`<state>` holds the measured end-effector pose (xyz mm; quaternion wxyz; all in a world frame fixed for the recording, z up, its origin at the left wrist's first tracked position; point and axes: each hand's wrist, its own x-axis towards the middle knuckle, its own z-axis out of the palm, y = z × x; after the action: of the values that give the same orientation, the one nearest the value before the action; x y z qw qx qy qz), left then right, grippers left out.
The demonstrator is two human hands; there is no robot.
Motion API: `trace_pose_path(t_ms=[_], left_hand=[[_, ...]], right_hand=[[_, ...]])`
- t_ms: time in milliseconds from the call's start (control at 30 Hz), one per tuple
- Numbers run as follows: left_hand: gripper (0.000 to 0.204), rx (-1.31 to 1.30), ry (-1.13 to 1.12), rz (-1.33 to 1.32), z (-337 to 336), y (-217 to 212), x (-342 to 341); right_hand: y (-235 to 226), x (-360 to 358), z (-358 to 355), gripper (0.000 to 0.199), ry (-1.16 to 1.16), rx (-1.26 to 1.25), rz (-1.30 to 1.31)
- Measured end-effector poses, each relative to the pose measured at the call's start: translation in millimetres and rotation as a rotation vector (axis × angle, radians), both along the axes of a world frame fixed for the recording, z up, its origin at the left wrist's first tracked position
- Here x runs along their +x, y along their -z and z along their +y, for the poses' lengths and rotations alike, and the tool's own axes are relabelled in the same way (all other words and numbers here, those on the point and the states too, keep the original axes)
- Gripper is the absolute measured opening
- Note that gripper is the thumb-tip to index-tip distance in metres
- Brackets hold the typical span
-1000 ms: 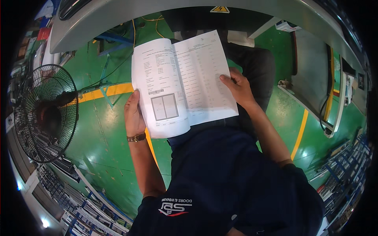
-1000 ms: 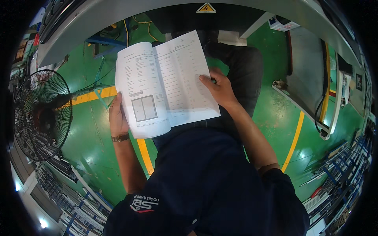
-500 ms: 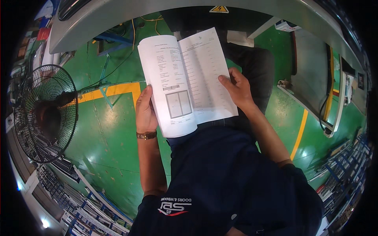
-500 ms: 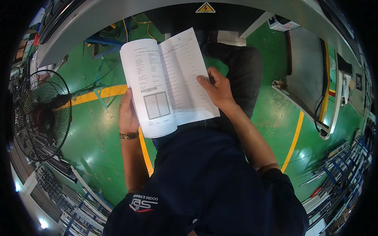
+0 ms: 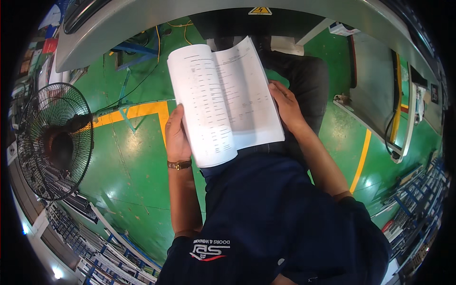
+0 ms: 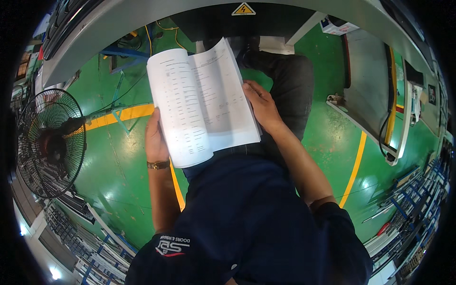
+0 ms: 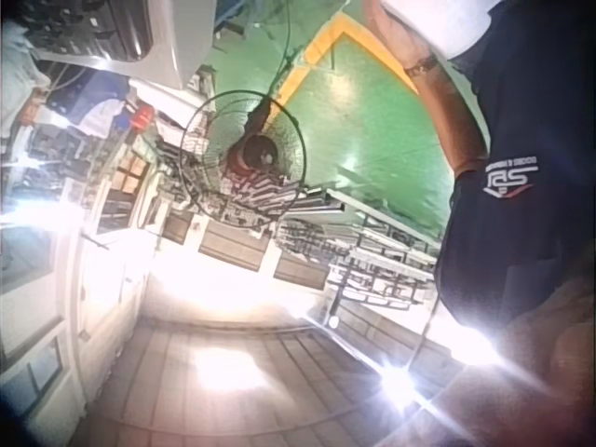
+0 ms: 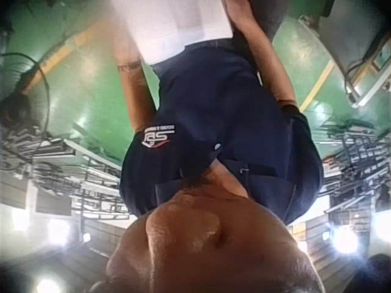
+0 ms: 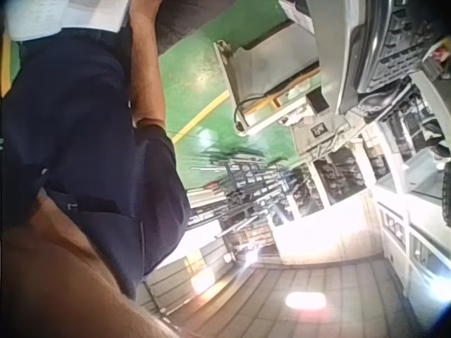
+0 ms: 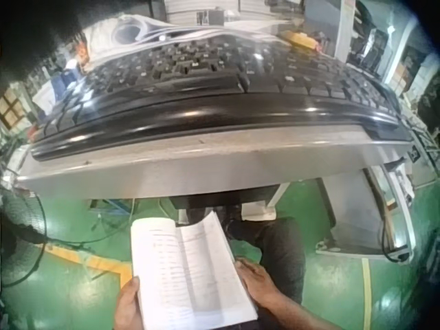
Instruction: Reviewing technical manual instructions then inspecting and cleaning machine components using a brush.
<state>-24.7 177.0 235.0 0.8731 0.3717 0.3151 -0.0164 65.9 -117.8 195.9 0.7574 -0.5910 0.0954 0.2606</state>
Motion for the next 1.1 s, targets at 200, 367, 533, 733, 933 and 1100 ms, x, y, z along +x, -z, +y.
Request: trace_pose_path(t_ms=[200, 367, 533, 733, 933, 1100], left_hand=[[0.043, -0.212, -0.063, -0.023, 23.9, -8.3, -8.5], [0.047, -0.098, -0.002, -0.025, 36.7, 3.9, -21.3], [0.041, 0.317, 0.021, 0.001, 43.7, 14.8, -30.1], [0.045, 0.472, 0.047, -0.115, 10.7, -43.1, -6.8], [0.053, 0.488, 0.149, -0.283, 11.7, -76.2, -7.1], [0.049, 0.704, 0.181, -0.092, -17.2, -99.6, -4.8]], right_hand=[[-12.7, 2.5, -1.1, 0.051, 0.036, 0.013, 0.179], [-31.0, -0.6, 6.4, 0.075, -0.088, 0.032, 0.338], [-55.5, -8.5, 46.5, 0.071, -0.669, 0.094, -0.322], [-91.2, -20.9, 72.5, 0.054, -0.814, -0.079, -0.685], [-87.4, -16.6, 73.3, 0.041, -0.722, -0.024, -0.749], [-95.5, -25.8, 64.7, 0.07, -0.561, 0.107, -0.411]])
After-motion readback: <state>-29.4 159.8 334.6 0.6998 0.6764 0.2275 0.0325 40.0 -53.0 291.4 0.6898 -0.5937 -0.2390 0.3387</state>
